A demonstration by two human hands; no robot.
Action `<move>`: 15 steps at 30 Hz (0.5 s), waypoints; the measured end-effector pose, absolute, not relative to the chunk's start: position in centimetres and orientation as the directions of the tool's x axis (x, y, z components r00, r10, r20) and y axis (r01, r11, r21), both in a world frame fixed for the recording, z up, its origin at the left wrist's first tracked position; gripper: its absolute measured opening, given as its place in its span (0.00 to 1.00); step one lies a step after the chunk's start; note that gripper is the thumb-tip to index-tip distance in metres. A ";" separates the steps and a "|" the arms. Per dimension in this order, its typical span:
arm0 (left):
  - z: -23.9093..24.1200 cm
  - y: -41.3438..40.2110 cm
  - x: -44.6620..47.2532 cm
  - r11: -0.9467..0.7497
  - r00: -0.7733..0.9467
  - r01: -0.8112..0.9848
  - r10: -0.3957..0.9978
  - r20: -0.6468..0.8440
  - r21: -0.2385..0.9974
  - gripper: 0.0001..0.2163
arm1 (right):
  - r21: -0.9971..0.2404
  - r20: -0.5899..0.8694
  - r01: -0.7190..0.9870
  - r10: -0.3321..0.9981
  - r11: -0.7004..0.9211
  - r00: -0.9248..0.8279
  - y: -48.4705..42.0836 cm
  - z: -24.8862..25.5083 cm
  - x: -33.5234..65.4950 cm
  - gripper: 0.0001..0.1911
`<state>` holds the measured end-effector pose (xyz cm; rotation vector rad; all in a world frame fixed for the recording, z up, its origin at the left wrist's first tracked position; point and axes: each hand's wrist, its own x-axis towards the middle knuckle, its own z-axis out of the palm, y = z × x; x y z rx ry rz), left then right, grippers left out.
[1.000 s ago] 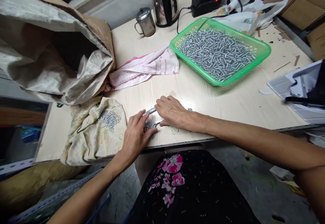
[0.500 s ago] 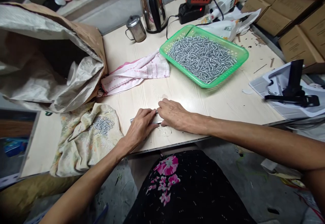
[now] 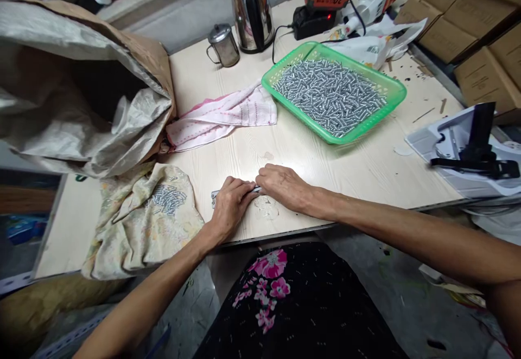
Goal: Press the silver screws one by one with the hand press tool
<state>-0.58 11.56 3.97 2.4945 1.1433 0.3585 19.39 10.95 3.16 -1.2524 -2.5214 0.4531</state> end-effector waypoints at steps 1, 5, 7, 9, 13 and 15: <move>4.0 11.3 -0.6 -0.603 0.633 0.684 0.771 0.077 0.412 0.10 | -0.407 0.123 0.708 0.803 0.577 -0.584 11.2 3.3 19.7 0.10; 3.7 8.8 -0.4 -0.609 0.600 0.733 0.789 0.133 0.304 0.18 | -0.436 0.129 0.647 0.755 0.625 -0.643 12.8 3.6 21.4 0.25; 3.4 7.1 -0.2 -0.623 0.610 0.725 0.779 0.148 0.292 0.21 | -0.430 0.119 0.643 0.746 0.634 -0.655 13.7 3.6 21.8 0.21; 2.9 5.7 0.2 -0.640 0.635 0.696 0.760 0.135 0.325 0.23 | -0.390 0.126 0.673 0.760 0.629 -0.637 14.6 3.5 21.7 0.16; 2.4 4.6 0.7 -0.622 0.636 0.661 0.762 0.127 0.420 0.23 | -0.279 0.134 0.743 0.790 0.609 -0.598 17.2 4.0 20.5 0.12; 2.4 4.6 0.8 -0.599 0.611 0.665 0.780 0.137 0.446 0.23 | -0.240 0.110 0.770 0.804 0.592 -0.584 18.5 4.7 19.6 0.10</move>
